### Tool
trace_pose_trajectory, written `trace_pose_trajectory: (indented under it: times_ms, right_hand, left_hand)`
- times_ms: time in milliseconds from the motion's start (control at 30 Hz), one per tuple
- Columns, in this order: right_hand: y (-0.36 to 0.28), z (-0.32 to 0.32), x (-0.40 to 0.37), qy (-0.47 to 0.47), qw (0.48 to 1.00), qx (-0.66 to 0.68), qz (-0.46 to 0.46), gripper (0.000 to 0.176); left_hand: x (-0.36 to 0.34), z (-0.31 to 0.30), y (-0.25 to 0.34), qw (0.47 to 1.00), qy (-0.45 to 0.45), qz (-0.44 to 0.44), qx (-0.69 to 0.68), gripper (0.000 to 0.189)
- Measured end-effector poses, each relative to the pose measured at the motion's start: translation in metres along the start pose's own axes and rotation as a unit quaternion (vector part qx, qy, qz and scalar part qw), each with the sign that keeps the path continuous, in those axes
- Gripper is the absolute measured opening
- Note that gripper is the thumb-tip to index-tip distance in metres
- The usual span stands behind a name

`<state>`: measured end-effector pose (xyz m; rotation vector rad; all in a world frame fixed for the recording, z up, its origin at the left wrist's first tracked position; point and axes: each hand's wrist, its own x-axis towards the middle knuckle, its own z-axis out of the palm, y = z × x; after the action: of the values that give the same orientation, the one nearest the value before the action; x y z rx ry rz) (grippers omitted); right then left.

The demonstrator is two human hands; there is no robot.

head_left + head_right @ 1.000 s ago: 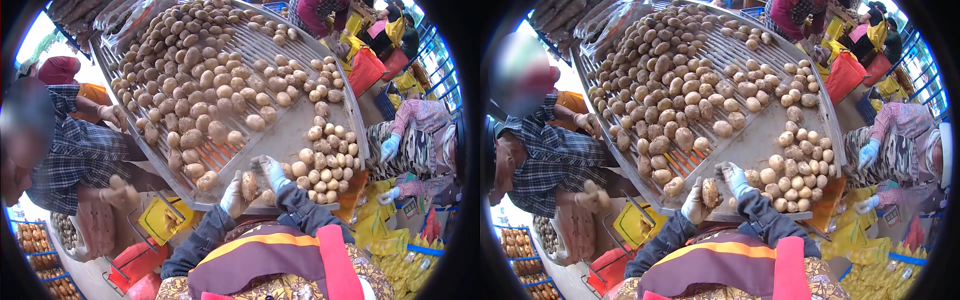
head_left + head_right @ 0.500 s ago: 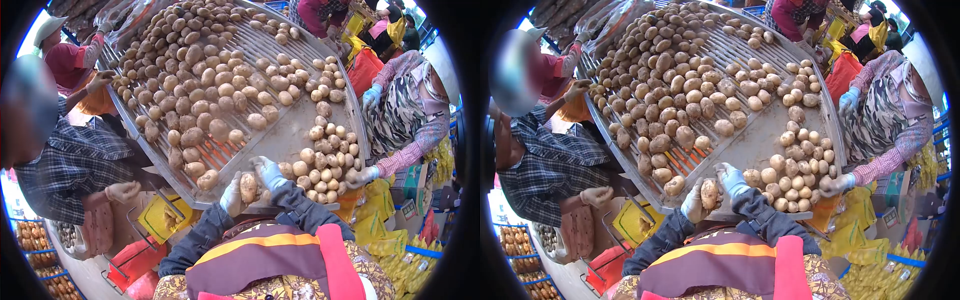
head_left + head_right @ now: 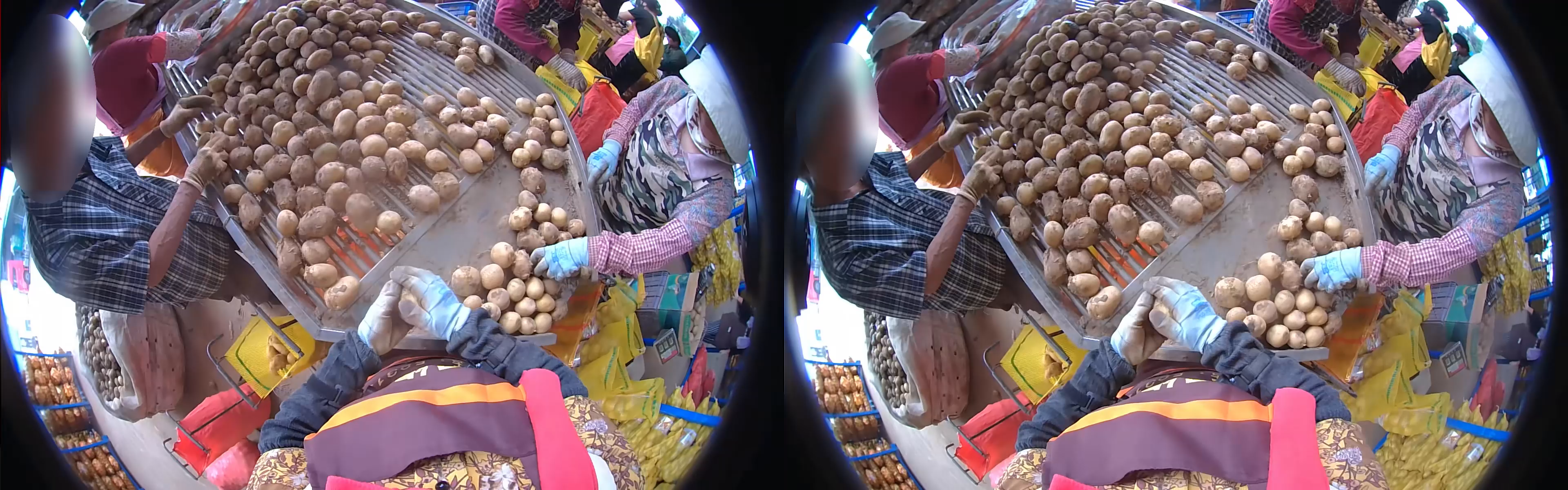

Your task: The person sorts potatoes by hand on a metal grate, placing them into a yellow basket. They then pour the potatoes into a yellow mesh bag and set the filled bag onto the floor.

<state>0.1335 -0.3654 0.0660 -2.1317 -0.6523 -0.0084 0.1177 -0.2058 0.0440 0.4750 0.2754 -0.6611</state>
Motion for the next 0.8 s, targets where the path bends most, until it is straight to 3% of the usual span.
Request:
trace_pose_trajectory:
  times_ms: [33,100,133,167,233,267,300,333,367,400,433,500,533,567,600,633,700,767,800]
  right_hand:
    - [0.011,0.004,-0.001,-0.003,1.0,0.025,0.012,0.036]
    - [0.032,0.018,0.003,0.011,0.934,0.176,0.311,0.033]
    - [0.04,0.018,0.002,0.075,0.957,0.137,0.243,0.031]
    - [0.044,0.02,-0.005,0.072,0.957,0.139,0.242,0.031]
    - [0.021,0.006,-0.01,0.112,0.952,0.267,0.103,0.04]
    - [0.011,0.014,-0.012,0.097,0.903,0.401,0.123,0.046]
    - [0.005,0.007,-0.011,0.095,0.903,0.4,0.124,0.046]
    - [-0.003,-0.003,-0.01,0.021,0.967,0.246,0.065,0.046]
    - [-0.009,-0.006,-0.007,-0.056,0.995,0.085,0.002,0.045]
    - [-0.012,0.005,-0.004,0.004,0.935,0.334,0.123,0.035]
    - [-0.012,0.0,-0.004,0.012,0.783,0.551,0.288,0.033]
    - [-0.008,0.001,-0.005,0.067,0.806,0.521,0.273,0.034]
    - [-0.023,-0.004,0.006,0.001,0.95,0.302,0.078,0.033]
    - [-0.041,-0.006,0.019,-0.07,0.986,0.061,-0.137,0.033]
    - [-0.044,-0.008,0.026,-0.068,0.98,0.042,-0.182,0.032]
    - [-0.029,0.002,0.027,-0.078,0.976,0.051,-0.196,0.032]
    - [0.016,0.028,0.012,-0.129,0.988,0.036,-0.075,0.037]
    - [0.044,0.016,0.0,-0.089,0.995,-0.028,0.034,0.039]
    - [0.051,0.01,-0.003,-0.082,0.994,-0.051,0.044,0.039]
  left_hand:
    - [0.0,0.001,0.0,1.0,-0.003,-0.005,0.005,0.041]
    - [-0.001,-0.007,0.0,1.0,0.011,-0.013,-0.012,0.041]
    - [-0.003,-0.012,0.002,1.0,-0.015,-0.01,-0.013,0.042]
    - [-0.005,-0.017,0.002,0.999,-0.04,-0.006,-0.016,0.042]
    - [-0.001,-0.016,0.002,0.999,0.011,0.019,-0.044,0.044]
    - [-0.001,-0.011,0.003,0.998,0.035,0.017,-0.04,0.044]
    - [-0.001,-0.007,0.004,0.998,0.059,0.014,-0.036,0.044]
    - [-0.006,-0.005,0.006,0.999,-0.037,-0.015,-0.006,0.043]
    - [-0.009,-0.002,0.01,0.999,-0.034,-0.012,-0.006,0.043]
    - [-0.011,0.005,0.017,0.998,-0.058,-0.014,0.029,0.043]
    - [-0.015,0.007,0.023,0.995,-0.079,-0.018,0.064,0.043]
    - [-0.022,-0.005,0.023,0.999,-0.044,-0.023,-0.006,0.045]
    - [-0.023,0.006,0.022,0.999,-0.021,-0.03,0.008,0.045]
    - [-0.033,0.007,0.024,0.999,0.01,-0.026,0.017,0.046]
    - [-0.04,-0.005,0.027,0.99,-0.05,-0.075,-0.106,0.045]
    - [-0.051,-0.011,0.03,0.996,-0.003,-0.044,-0.076,0.042]
    - [-0.098,-0.048,0.057,0.997,0.055,0.012,0.057,0.041]
    - [-0.159,-0.08,0.092,0.983,0.121,0.118,0.075,0.042]
    - [-0.189,-0.109,0.106,0.963,0.206,0.165,0.063,0.04]
